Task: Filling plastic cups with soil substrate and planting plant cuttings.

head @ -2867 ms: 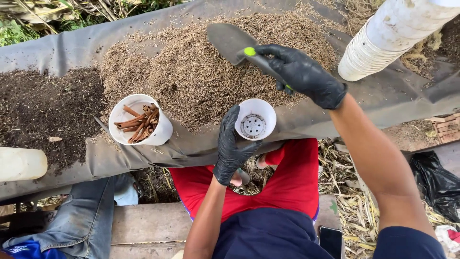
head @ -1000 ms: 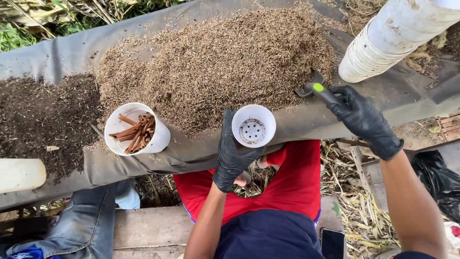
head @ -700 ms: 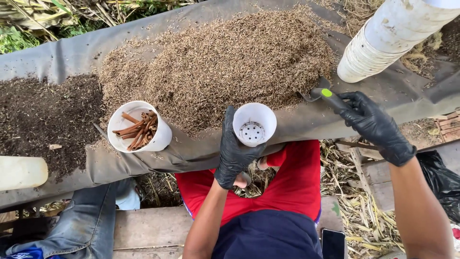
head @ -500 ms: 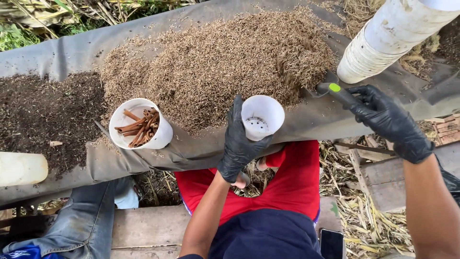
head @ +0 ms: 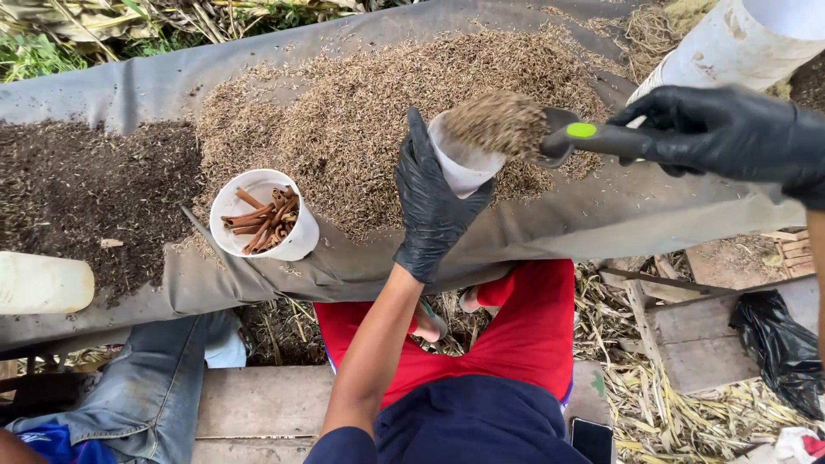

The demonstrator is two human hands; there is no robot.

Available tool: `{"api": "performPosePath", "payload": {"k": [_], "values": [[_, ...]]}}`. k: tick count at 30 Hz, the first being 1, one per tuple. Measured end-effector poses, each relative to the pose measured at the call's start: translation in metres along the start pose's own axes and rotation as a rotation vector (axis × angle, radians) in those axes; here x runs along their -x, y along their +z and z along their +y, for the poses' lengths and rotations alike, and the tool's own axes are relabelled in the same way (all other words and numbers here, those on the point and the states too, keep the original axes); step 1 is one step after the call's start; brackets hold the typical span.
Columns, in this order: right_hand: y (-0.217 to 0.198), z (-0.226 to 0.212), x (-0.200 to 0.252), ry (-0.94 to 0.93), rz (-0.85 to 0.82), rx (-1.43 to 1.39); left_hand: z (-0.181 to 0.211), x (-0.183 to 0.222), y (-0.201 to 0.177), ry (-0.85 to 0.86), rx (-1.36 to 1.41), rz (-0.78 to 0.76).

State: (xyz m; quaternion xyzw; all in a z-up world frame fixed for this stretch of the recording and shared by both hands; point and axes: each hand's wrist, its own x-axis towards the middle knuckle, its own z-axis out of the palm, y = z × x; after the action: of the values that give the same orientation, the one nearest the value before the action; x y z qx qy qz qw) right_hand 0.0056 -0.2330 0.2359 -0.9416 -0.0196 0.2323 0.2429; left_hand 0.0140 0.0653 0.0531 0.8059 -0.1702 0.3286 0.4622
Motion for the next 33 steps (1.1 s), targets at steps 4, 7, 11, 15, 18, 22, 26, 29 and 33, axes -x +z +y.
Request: {"api": "performPosePath", "payload": {"k": [4,7,11,15,18,22,26,29,33], "values": [[-0.021,-0.104,-0.002,0.098,-0.126,0.468,-0.009,-0.001,0.0,0.067,-0.048,0.027],[-0.018,-0.188,0.016,0.116,-0.102,0.663,-0.014,0.008,0.0,-0.017,-0.162,0.012],[-0.004,-0.173,-0.01,-0.297,0.059,0.869,-0.017,0.0,0.004,-0.087,-0.209,0.032],[0.007,-0.153,0.014,-0.389,0.402,1.2,-0.028,-0.013,0.003,-0.047,0.021,0.074],[0.009,-0.124,0.035,-0.448,0.705,1.478,-0.027,-0.031,-0.007,-0.15,0.305,0.016],[0.013,-0.018,0.038,-0.511,0.713,0.626,-0.041,-0.052,-0.024,-0.13,0.389,0.081],[0.042,0.056,0.048,-0.368,0.673,0.4,-0.063,-0.051,-0.019,-0.029,0.137,0.052],[0.077,0.103,0.072,0.083,0.307,-0.462,-0.065,-0.051,-0.025,-0.158,0.383,0.09],[0.117,0.179,0.11,0.058,0.356,0.057,-0.057,-0.043,-0.045,-0.142,0.32,0.098]]}}
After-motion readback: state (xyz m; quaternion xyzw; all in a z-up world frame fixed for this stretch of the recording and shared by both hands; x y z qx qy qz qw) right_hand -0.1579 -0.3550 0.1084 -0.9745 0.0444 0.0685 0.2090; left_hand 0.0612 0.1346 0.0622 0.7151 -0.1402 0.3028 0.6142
